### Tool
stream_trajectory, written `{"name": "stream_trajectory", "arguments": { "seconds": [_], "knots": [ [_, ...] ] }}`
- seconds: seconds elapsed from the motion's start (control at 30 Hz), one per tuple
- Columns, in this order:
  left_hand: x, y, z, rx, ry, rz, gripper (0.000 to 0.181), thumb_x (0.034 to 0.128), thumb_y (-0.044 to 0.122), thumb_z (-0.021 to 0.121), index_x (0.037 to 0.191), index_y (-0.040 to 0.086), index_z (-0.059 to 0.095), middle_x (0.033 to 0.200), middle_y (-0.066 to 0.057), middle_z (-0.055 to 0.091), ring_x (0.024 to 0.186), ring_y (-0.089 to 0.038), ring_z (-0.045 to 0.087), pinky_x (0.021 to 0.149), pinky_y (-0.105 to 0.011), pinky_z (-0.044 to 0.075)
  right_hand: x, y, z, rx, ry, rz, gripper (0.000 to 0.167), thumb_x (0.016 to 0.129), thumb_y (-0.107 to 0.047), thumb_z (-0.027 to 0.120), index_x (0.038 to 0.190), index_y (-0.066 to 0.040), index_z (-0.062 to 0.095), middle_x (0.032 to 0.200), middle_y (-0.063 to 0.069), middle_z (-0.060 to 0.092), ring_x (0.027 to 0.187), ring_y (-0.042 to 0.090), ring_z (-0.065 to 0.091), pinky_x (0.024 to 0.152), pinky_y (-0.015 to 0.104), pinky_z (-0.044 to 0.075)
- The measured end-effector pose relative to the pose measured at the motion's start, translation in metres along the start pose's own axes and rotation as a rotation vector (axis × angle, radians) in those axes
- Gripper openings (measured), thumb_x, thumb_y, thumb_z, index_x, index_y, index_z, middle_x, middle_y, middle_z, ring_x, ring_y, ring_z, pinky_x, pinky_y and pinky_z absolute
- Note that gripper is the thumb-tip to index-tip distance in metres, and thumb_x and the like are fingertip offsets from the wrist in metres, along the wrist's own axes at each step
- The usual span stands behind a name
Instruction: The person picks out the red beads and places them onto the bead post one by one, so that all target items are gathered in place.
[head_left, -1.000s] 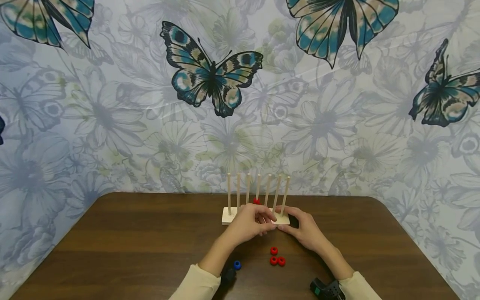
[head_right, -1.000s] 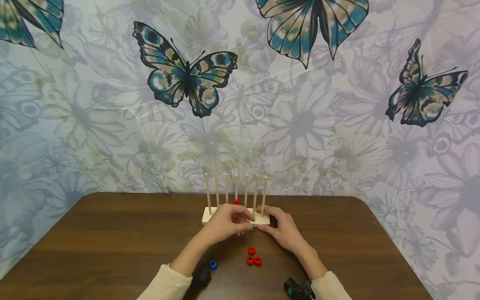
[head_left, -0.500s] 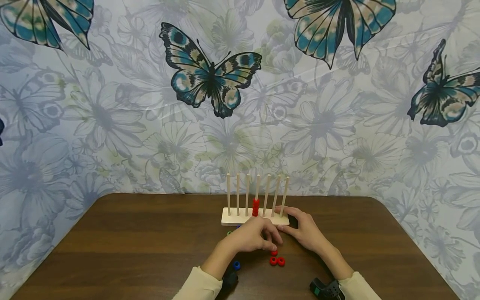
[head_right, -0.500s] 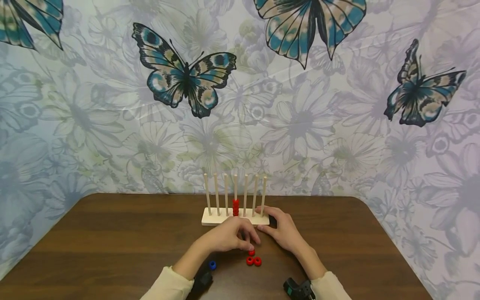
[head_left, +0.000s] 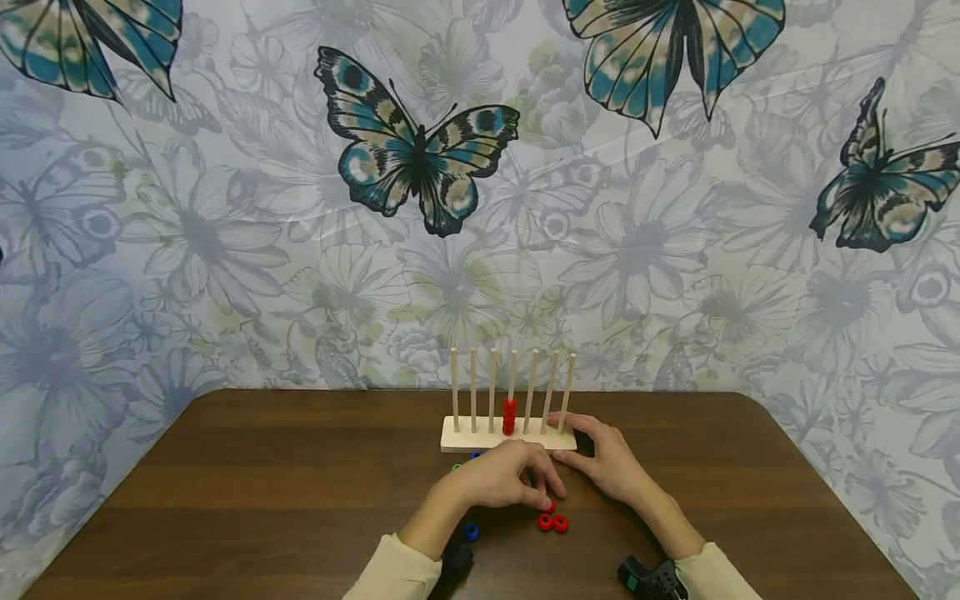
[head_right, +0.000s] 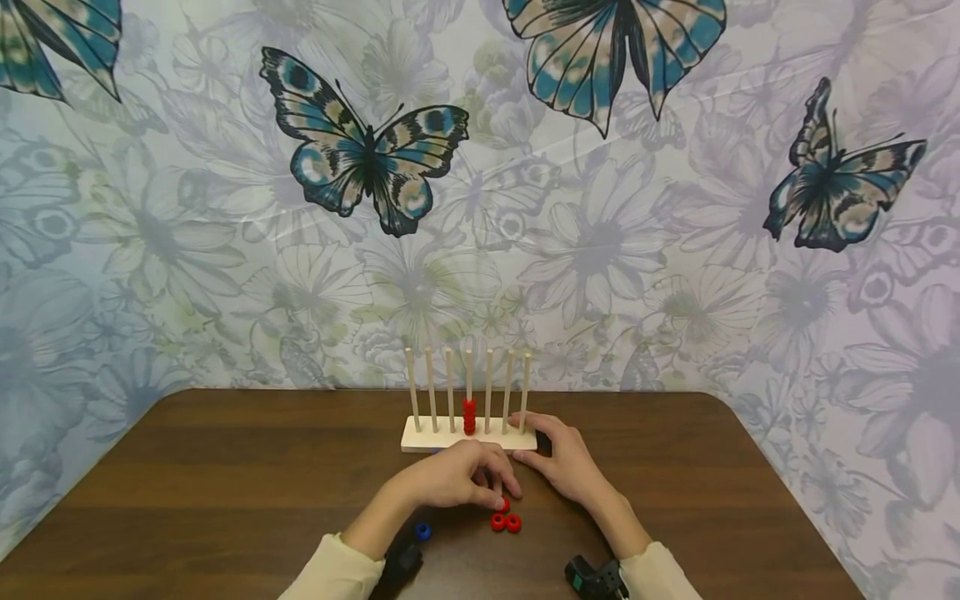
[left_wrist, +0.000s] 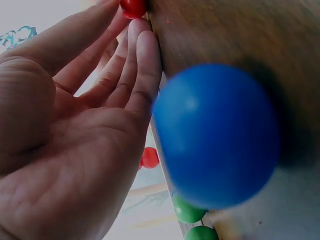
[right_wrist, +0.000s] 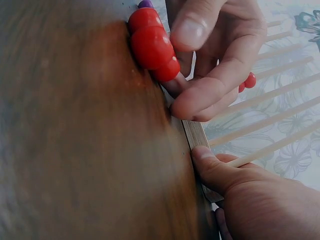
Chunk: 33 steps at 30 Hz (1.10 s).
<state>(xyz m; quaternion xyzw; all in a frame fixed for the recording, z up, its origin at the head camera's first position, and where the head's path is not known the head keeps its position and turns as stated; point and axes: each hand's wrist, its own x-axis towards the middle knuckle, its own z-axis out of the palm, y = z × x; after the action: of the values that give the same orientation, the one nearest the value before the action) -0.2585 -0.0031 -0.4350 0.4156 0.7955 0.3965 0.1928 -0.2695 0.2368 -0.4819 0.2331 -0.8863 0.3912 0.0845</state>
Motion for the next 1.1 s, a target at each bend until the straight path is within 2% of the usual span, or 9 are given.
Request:
{"name": "stream_trajectory", "arguments": {
  "seconds": [0.13, 0.37, 0.53, 0.7, 0.83, 0.97, 1.03, 1.1],
  "knots": [
    [0.0, 0.002, 0.001, -0.009, -0.006, -0.003, 0.016, 0.0894, 0.001, 0.082, 0.103, 0.008, 0.082, 0.107, 0.004, 0.068, 0.082, 0.001, 0.063, 0.08, -0.017, 0.056, 0.0, -0.001, 0.0, 0.006, 0.0, 0.004, 0.048, 0.093, -0.022, 0.082, 0.138, -0.03, 0.067, 0.146, -0.003, 0.065, 0.142, 0.033, 0.056, 0.115, 0.061, 0.044],
    [0.001, 0.007, 0.003, -0.02, 0.035, -0.041, 0.017, 0.0839, -0.005, 0.085, 0.094, 0.008, 0.08, 0.1, 0.004, 0.065, 0.079, -0.001, 0.063, 0.074, -0.017, 0.056, 0.001, -0.001, 0.0, 0.019, -0.005, 0.02, 0.048, 0.093, -0.023, 0.082, 0.138, -0.03, 0.067, 0.146, -0.003, 0.065, 0.142, 0.032, 0.055, 0.115, 0.061, 0.043],
    [0.001, 0.007, 0.003, -0.005, 0.04, -0.049, 0.013, 0.0867, 0.001, 0.085, 0.094, 0.009, 0.079, 0.099, 0.006, 0.065, 0.078, 0.0, 0.063, 0.073, -0.017, 0.056, 0.001, -0.001, 0.0, 0.016, -0.003, 0.021, 0.048, 0.093, -0.024, 0.082, 0.138, -0.03, 0.067, 0.145, -0.003, 0.065, 0.142, 0.031, 0.055, 0.115, 0.061, 0.044],
    [0.0, 0.008, 0.0, -0.002, 0.054, -0.044, 0.008, 0.0911, 0.006, 0.082, 0.096, 0.01, 0.077, 0.088, 0.007, 0.071, 0.073, -0.002, 0.065, 0.068, -0.018, 0.055, 0.001, -0.001, 0.0, 0.022, -0.003, 0.014, 0.048, 0.093, -0.023, 0.082, 0.138, -0.028, 0.067, 0.145, -0.003, 0.066, 0.142, 0.032, 0.055, 0.114, 0.061, 0.044],
    [-0.001, 0.011, -0.005, -0.077, 0.098, -0.046, 0.009, 0.0925, 0.003, 0.08, 0.097, 0.008, 0.074, 0.083, 0.003, 0.074, 0.07, -0.009, 0.071, 0.066, -0.023, 0.06, 0.001, -0.002, 0.0, 0.017, -0.005, 0.006, 0.05, 0.092, -0.02, 0.082, 0.139, -0.028, 0.066, 0.146, -0.002, 0.065, 0.141, 0.032, 0.056, 0.113, 0.061, 0.045],
    [-0.002, 0.017, -0.01, -0.188, 0.158, -0.021, 0.01, 0.0944, -0.001, 0.076, 0.101, 0.004, 0.071, 0.088, -0.01, 0.076, 0.07, -0.018, 0.075, 0.071, -0.039, 0.065, 0.001, -0.003, -0.001, 0.012, -0.01, 0.011, 0.053, 0.093, -0.014, 0.081, 0.142, -0.025, 0.065, 0.146, 0.003, 0.064, 0.14, 0.035, 0.056, 0.112, 0.062, 0.046],
    [-0.002, 0.021, -0.014, -0.221, 0.203, 0.003, 0.01, 0.095, -0.002, 0.075, 0.103, 0.003, 0.071, 0.091, -0.018, 0.075, 0.07, -0.022, 0.076, 0.073, -0.046, 0.065, 0.0, -0.004, -0.001, 0.014, -0.013, 0.028, 0.053, 0.094, -0.014, 0.081, 0.144, -0.021, 0.065, 0.146, 0.007, 0.064, 0.14, 0.036, 0.056, 0.112, 0.061, 0.046],
    [-0.003, 0.026, -0.019, -0.226, 0.264, 0.022, 0.01, 0.0959, 0.0, 0.075, 0.105, 0.004, 0.072, 0.092, -0.02, 0.075, 0.071, -0.025, 0.076, 0.073, -0.05, 0.065, 0.0, -0.004, -0.001, 0.005, -0.012, 0.041, 0.051, 0.095, -0.018, 0.08, 0.144, -0.016, 0.065, 0.146, 0.01, 0.064, 0.139, 0.038, 0.057, 0.111, 0.061, 0.047]
  ]
}}
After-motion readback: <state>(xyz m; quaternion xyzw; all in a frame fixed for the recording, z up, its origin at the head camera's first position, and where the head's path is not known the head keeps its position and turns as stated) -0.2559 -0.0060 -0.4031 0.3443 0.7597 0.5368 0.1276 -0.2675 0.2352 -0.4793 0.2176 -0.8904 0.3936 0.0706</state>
